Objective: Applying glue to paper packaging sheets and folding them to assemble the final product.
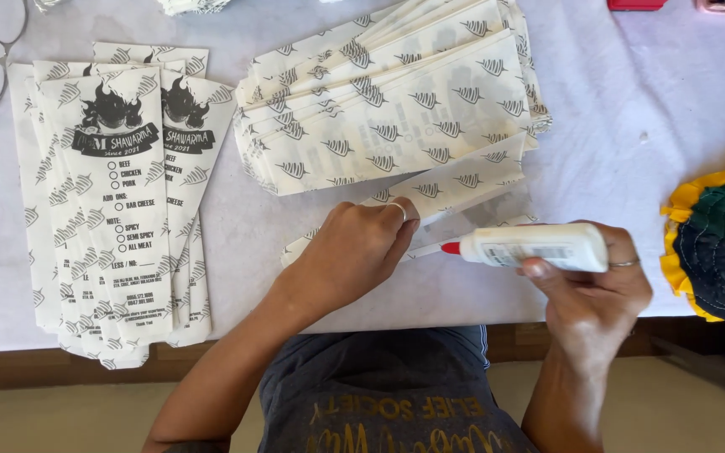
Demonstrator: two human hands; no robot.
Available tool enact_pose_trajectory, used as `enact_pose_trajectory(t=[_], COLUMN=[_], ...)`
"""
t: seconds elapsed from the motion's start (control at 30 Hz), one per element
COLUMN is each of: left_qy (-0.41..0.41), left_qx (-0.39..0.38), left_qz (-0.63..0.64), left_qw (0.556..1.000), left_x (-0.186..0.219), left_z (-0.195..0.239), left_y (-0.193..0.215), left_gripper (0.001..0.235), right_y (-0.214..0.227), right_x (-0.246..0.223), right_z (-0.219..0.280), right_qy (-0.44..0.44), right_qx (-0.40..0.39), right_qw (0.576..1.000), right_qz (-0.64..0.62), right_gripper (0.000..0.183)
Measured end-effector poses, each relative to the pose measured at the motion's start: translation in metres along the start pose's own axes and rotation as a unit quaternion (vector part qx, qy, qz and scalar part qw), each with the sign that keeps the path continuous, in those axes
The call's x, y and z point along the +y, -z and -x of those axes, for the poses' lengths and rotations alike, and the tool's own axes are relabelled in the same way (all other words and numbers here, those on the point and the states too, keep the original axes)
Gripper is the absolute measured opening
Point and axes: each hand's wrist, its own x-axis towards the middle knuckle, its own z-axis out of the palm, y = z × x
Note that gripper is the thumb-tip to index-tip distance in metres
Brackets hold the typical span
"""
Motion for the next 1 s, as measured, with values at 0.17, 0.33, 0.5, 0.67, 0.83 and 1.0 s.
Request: enact_pose_trajectory(t=[0.17,0.33,0.5,0.67,0.83,1.0], left_qy=[0.015,0.01,0.023,0.026,0.017,0.015], left_qx=[-0.016,-0.011,-0.028,-0.031,-0.02,-0.014], left_qz=[0.018,0.01,0.027,0.022,0.043,0.104], left_qw=[1.0,1.0,0.999,0.999,0.999,0.994], left_x=[-0.002,-0.008,-0.008,-0.01,-0.009,-0.008], left_z=[-0.002,-0.003,-0.006,-0.006,-0.009,-0.017], left_y=[0.004,0.0,0.005,0.006,0.008,0.02], left_gripper=[0.012,0.021,0.021,0.027,0.026,0.029], right_y=[0.005,0.047,0.069,0.071,0.063,0.036], right_x=[0.002,0.016,0.012,0.025,0.029,0.035], right_z=[-0.007,-0.026,-0.039,-0.04,-0.04,-0.027], right_qy=[-0.001,0.118,0.109,0.068,0.072,0.071], right_qx=[-0.019,0.049,0.026,0.066,0.069,0.025], right_qw=[0.997,0.989,0.993,0.995,0.995,0.997], right_qz=[0.078,0.078,0.039,0.025,0.024,-0.006], right_gripper=[0.047,0.034,0.035,0.045,0.039,0.037])
